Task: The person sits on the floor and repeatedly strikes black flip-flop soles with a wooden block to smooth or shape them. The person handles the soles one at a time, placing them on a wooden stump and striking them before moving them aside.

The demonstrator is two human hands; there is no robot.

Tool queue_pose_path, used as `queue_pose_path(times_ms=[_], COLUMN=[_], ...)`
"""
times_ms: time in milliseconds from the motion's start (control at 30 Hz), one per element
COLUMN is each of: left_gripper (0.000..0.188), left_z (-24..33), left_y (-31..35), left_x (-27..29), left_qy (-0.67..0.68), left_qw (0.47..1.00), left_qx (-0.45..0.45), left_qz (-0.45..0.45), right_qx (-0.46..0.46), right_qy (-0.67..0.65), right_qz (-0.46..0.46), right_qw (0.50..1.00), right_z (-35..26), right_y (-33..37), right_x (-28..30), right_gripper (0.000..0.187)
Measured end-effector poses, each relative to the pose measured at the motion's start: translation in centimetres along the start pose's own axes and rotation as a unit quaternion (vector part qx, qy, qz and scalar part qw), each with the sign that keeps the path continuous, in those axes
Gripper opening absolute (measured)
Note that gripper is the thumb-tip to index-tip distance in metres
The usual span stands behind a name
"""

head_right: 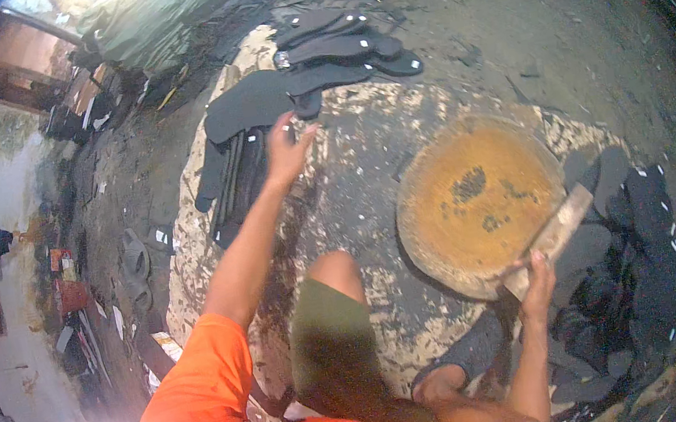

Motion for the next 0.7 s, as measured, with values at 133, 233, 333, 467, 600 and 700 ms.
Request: queue_pose_path(times_ms=[133,233,333,467,600,700], left_gripper=[0.102,0.11,0.119,0.122,0.122,0.122], left_z=[-12.3,-13.8,-15.1,-18.2,-22.8,-23.5], left_y=[-0.4,-5.1,-11.0,-16.4,-18.7,-17.2], left_x=[11.3,14.0,14.4,10.9,9.9,9.8], left_qy=[-0.282,-0.322,-0.351,-0.316,-0.303,-0.277], left_qw=[0.955,0.944,0.931,0.932,0.922,0.906], left_qx=[0.071,0.066,0.025,0.02,0.126,0.168], left_qz=[0.058,-0.003,-0.096,-0.178,-0.204,-0.273], right_qx=[-0.049,-0.065,-0.074,-0.101,-0.099,-0.101], right_qy=[-0.03,-0.001,0.026,0.039,0.056,0.075], right_qz=[-0.021,-0.015,-0.001,0.021,0.095,0.113], right_qw=[0.998,0.998,0.997,0.994,0.989,0.986], right_z=[0.5,0.2,-0.2,-1.4,-1.3,-2.4], right_y=[-0.1,-0.2,0.2,1.3,1.2,1.9], right_x=[1.2,1.8,1.7,0.9,1.4,0.1], right_gripper=[0.033,0.038,0.04,0.044,0.046,0.047])
Point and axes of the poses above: each hand's wrist, its own y-axis away from the middle knuckle, its own x-axis out of the back of the hand, z = x × y, the point moved 7 cm from there along -y, towards the middle knuckle, and after that the axes turned 14 degrees about -x, right-handed, at the moved point
